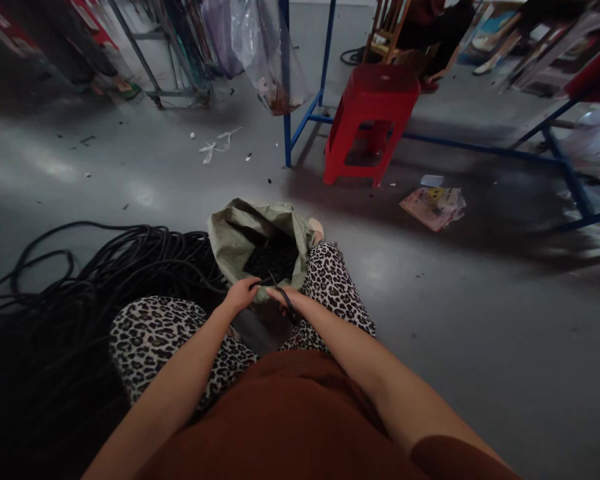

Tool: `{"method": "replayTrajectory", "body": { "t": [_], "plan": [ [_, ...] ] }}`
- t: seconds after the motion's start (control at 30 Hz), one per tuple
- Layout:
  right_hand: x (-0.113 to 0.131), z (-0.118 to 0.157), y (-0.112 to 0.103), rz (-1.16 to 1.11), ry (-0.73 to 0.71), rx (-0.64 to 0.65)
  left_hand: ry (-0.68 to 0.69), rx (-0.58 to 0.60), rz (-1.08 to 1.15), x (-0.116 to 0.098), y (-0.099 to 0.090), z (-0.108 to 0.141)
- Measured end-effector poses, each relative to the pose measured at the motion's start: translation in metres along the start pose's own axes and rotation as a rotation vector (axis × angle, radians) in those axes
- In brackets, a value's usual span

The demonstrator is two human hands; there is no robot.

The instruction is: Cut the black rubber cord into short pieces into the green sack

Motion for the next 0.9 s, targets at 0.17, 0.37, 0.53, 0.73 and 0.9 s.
{"method": "replayTrajectory", "body": {
  "t": [0.17,0.37,0.53,0.73,0.9],
  "plan": [
    [0.003,0.002,0.000,0.009,-0.026,0.010,0.011,0.023,-0.003,0.000,0.003,0.000],
    [0.010,0.003,-0.007,0.037,-0.087,-0.065,0.007,0.011,0.020,0.000,0.003,0.000],
    [0.012,0.001,-0.012,0.084,-0.114,-0.114,0.001,0.003,0.042,-0.001,0.003,0.000],
    [0.010,0.000,-0.023,0.143,-0.081,-0.188,-0.029,0.003,-0.049,0.007,0.002,0.002],
    [0.010,-0.003,-0.024,0.179,-0.108,-0.190,-0.019,0.006,-0.073,0.009,0.002,0.002]
  ]
}}
Point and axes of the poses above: each hand's wrist, its own z-axis away from the middle knuckle, its own y-axis out of the palm, x = y × z, the point moved 10 cm from there along -z, towards the middle knuckle, and after that the axes turned 9 degrees about -y, right-handed, at the moved point
